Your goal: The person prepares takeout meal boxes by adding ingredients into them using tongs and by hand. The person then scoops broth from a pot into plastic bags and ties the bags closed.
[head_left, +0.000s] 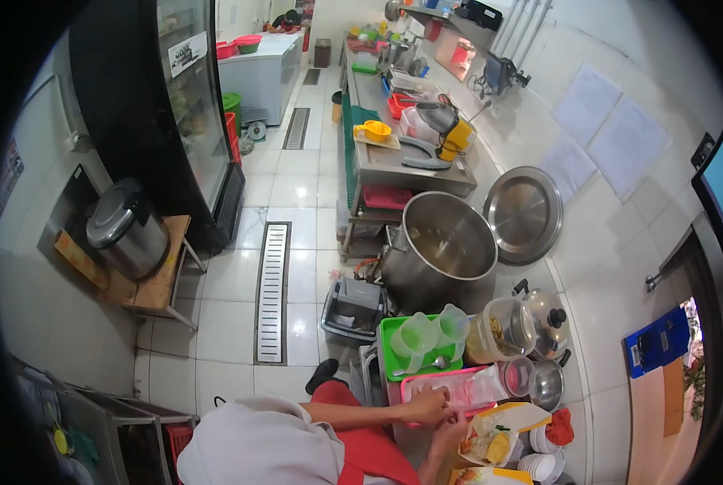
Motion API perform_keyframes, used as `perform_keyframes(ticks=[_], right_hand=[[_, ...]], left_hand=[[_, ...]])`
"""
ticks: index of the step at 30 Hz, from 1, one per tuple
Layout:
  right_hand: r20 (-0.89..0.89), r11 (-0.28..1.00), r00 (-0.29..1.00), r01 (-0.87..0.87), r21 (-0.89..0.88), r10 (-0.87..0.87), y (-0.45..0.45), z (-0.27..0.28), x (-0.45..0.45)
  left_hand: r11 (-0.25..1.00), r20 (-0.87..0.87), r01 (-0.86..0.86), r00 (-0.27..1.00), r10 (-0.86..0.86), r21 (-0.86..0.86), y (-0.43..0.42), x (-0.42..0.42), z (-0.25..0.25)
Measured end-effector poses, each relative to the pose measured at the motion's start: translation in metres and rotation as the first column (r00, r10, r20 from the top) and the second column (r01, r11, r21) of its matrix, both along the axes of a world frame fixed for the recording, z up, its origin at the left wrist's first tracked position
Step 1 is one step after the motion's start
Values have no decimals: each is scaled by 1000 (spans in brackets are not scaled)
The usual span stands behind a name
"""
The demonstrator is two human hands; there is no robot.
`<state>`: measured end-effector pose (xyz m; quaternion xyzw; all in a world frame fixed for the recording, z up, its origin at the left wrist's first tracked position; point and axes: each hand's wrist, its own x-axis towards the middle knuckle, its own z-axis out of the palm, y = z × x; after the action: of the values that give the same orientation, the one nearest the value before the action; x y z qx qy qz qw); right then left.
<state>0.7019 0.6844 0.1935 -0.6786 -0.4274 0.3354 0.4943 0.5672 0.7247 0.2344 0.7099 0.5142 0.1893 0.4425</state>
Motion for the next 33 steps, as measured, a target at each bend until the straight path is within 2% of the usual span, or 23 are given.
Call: perform_keyframes(ticks=[1,4,7,10,13,16,20,23,29,32,33], right_hand=[[-69,1000,998,4,25,-2,3,1,-1],[-17,1000,1000,-1,-22,1,5,6,1],[245,996,969,-33,87,10,4,8,-1],[264,999,964,-24,-37,33,3,9,2],[346,998,936,-62,-24,66,-1,30,-4],[91,997,995,-42,-66,48,1,31,2],[79,993,995,-50,-103,58,-1,36,3],[45,993,996,-73,-95,78,0,36,5],[94,987,983,-153,-48,157,1,42,5],[122,981,974,-185,-57,191,5,44,9],[114,981,975,-187,-50,191,6,39,11]], left_hand=[[999,19,-36,999,36,-29,0,4,-2],[993,54,-86,994,91,-80,0,6,-4],[993,37,-81,996,84,-84,3,8,-7],[997,-2,-48,999,48,-55,8,9,-26],[1000,-26,26,999,-26,-3,12,4,-27],[996,-46,75,996,-73,42,11,-8,-7],[982,19,9,1000,-13,191,11,-11,-11],[978,62,-29,998,16,207,15,-8,-16],[996,165,-71,984,61,56,22,-18,-9],[992,368,-65,930,22,106,18,-23,12],[982,368,-66,930,-4,176,17,-20,6]])
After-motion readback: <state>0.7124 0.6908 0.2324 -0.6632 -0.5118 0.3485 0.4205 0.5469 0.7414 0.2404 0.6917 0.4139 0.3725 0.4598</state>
